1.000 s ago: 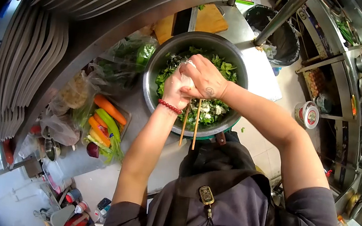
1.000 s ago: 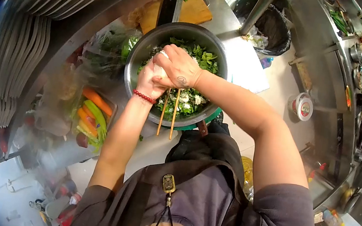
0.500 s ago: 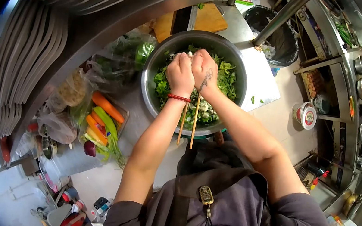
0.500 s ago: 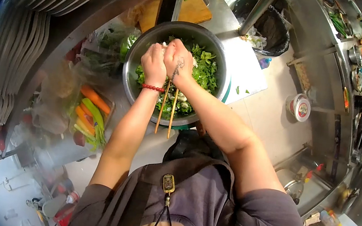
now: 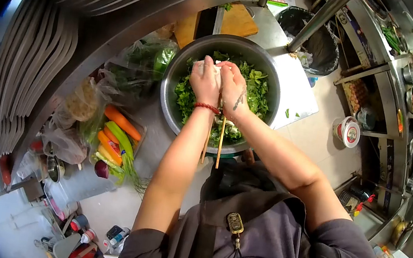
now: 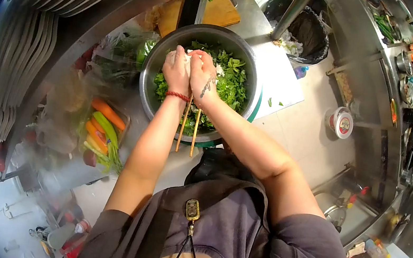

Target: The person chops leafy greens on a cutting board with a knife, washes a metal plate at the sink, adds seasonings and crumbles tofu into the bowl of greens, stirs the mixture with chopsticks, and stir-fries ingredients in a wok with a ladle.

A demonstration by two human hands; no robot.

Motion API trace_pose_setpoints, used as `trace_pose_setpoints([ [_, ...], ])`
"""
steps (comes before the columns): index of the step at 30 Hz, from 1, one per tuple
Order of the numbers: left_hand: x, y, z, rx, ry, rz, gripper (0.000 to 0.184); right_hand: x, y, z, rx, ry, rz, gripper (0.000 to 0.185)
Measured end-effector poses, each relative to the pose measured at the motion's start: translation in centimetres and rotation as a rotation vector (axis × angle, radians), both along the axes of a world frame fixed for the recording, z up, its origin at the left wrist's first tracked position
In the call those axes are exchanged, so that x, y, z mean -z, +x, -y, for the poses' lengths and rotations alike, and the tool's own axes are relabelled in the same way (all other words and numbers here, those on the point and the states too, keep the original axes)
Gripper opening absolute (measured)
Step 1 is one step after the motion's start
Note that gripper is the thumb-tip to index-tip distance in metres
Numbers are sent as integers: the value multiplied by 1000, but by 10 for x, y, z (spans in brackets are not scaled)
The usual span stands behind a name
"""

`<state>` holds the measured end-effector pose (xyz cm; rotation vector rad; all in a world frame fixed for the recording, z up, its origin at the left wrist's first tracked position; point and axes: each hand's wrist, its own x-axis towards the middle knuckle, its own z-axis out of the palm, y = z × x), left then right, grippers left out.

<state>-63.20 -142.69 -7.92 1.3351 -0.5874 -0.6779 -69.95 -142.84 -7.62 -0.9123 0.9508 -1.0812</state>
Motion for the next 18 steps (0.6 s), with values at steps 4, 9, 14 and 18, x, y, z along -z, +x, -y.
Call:
trace_pose_setpoints([
  [4, -4, 0, -1, 27, 64, -463, 35, -10, -1, -19, 188, -583, -394, 22],
  [9, 11, -3, -8, 223, 21, 129, 33, -7, 4, 2, 207, -504, -457, 21],
  [14, 7, -8, -17, 121, 146, -23, 32, -17, 4, 28, 166, -120, -367, 20],
  [18, 1, -8, -19, 69, 160, 455, 35, -17, 4, 28, 117, 158, -163, 25],
])
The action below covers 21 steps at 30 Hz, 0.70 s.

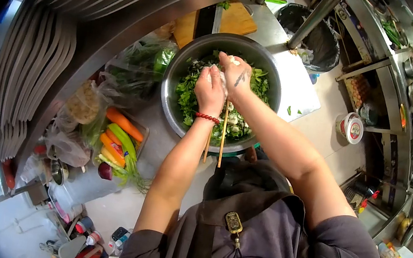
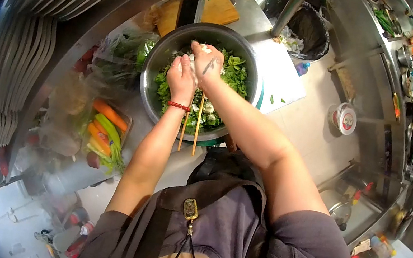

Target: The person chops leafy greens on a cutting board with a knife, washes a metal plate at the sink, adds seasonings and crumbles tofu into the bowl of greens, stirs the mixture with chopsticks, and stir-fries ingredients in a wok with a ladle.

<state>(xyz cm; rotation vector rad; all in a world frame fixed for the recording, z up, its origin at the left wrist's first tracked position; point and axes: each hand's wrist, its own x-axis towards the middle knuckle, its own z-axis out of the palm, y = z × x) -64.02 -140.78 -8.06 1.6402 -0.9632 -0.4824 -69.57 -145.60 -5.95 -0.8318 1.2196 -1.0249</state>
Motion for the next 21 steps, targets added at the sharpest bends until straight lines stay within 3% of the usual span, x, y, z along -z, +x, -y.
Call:
trace_pose_setpoints([
  [2, -3, 1, 4, -41, 21, -98, 32, 0, 2, -12, -17, -147, -69, 27],
  [4, 35, 23, 21, -6, -10, -185, 29, 0, 5, -28, -34, -366, -205, 30],
  [6, 46, 31, 34, 114, -99, -653, 22, -3, 6, -47, 7, -622, -351, 31],
  [11, 15, 6, 15, 109, -54, -958, 25, 18, 4, -13, -25, -578, -373, 28],
  [13, 1, -6, 7, 28, 73, -859, 26, 27, 3, 4, -89, -313, -313, 28],
  [14, -8, -3, 3, 57, 301, -757, 26, 34, 3, 9, -51, -370, -288, 25],
  [17, 38, -7, 1, 144, 94, -347, 25, 18, -5, 18, -44, 141, 148, 24],
  [19, 15, -13, 0, 121, 148, -555, 24, 14, 0, 10, 8, 197, 126, 30],
  [21, -4, -16, 4, -103, -64, -943, 24, 28, 5, 0, -66, -157, -35, 30],
])
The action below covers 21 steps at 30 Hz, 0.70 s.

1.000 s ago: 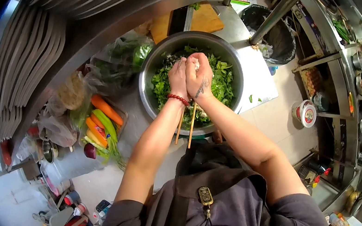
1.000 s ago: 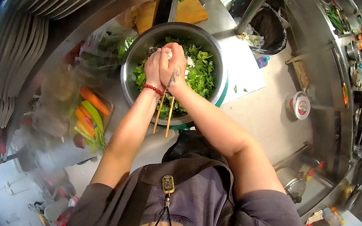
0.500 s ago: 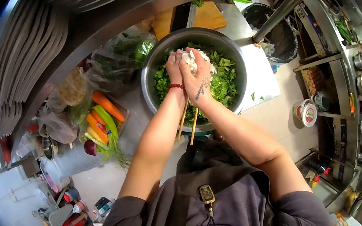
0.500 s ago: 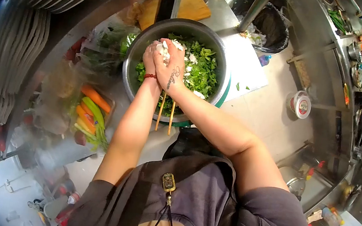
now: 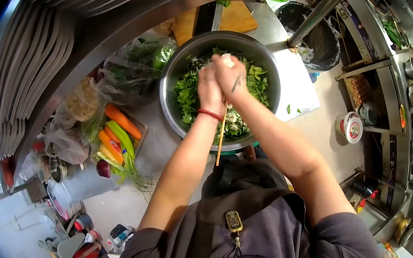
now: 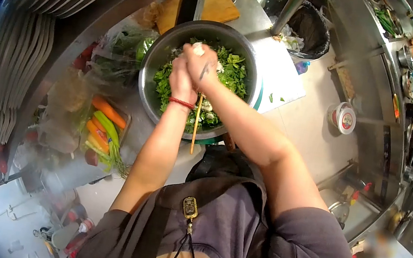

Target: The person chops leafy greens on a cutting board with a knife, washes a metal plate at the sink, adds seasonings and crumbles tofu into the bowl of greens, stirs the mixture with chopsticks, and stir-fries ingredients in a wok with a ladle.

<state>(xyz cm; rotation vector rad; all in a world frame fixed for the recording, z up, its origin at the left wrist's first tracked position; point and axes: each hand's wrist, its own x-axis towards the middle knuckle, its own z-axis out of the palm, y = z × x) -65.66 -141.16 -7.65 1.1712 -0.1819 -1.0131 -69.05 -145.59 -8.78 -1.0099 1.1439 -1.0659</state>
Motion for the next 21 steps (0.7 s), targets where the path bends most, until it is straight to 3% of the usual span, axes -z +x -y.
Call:
trace_pose_setpoints([
  [1, 5, 16, 2, 66, 122, -43, 28, -15, -5, -16, -101, -91, -113, 31],
  [2, 22, 32, 0, 268, 159, 198, 32, -5, -1, -30, -40, -335, -318, 32],
  [5, -18, 17, -7, 91, 122, -229, 31, -8, -3, -40, 8, -518, -470, 26],
  [10, -14, 8, -7, 62, 49, -290, 26, -17, -4, -12, -60, -382, -392, 26],
  [12, -9, 6, -10, 62, -60, -240, 23, -25, -8, -2, -173, -73, -361, 31],
  [14, -11, 14, -6, 55, -22, -238, 23, -31, -4, -17, -172, -93, -415, 34],
  [16, -11, 24, -5, 65, 153, -128, 25, -16, 3, -40, -30, -413, -358, 32],
  [17, 9, 33, -4, 79, 91, -154, 29, -9, 5, -44, 48, -580, -324, 30],
  [20, 8, 16, -4, -9, 142, -260, 30, -16, -1, -26, -113, -280, -345, 30],
  [21, 5, 12, -2, -1, 136, -256, 30, -18, 3, -19, -91, -309, -365, 35],
])
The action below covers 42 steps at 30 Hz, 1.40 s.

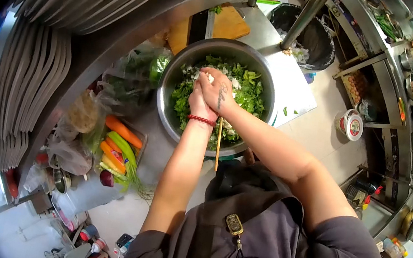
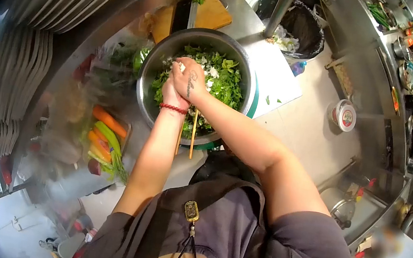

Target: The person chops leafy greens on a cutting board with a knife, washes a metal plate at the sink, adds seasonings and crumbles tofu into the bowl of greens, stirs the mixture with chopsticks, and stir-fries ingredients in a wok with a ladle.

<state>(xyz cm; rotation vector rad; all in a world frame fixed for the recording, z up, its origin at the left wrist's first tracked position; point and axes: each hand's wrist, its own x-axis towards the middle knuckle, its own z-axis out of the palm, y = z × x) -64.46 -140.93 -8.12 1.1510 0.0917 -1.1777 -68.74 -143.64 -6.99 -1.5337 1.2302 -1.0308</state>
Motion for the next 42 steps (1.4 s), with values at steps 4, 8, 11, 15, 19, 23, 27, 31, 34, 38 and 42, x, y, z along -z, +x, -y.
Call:
trace_pose_setpoints([
  [4, -4, -9, -3, 92, -346, -101, 33, -8, -10, 31, -83, 213, -157, 34],
  [8, 13, 27, 7, 219, -323, -234, 32, 4, -2, -3, 2, -131, 51, 31],
  [11, -20, 11, 2, 201, -271, -104, 31, 4, 1, -2, 63, -230, -30, 30],
  [15, 13, 13, 0, 252, -366, -177, 34, 8, -1, 6, 51, -290, -117, 32],
  [19, -2, 2, -3, 121, -308, -204, 32, 7, -5, 16, -97, -72, -148, 38],
  [23, 13, 34, -1, 339, -352, -197, 27, 8, -12, -16, -130, -284, 12, 45],
  [27, 26, 24, 1, 237, -331, -121, 27, 16, 1, -2, -24, -134, 9, 43],
  [31, 4, 4, -7, 137, -327, -129, 29, 13, 5, 19, 42, 180, -37, 37],
  [34, 5, -12, -16, 68, -326, -99, 28, 27, 3, 25, 31, 323, 80, 34],
  [38, 13, 5, -7, 18, -347, -70, 23, 25, 7, 18, -64, 259, 110, 35],
  [42, 27, 36, 4, 201, -213, 290, 24, 18, 12, -22, -42, -107, 80, 35],
])
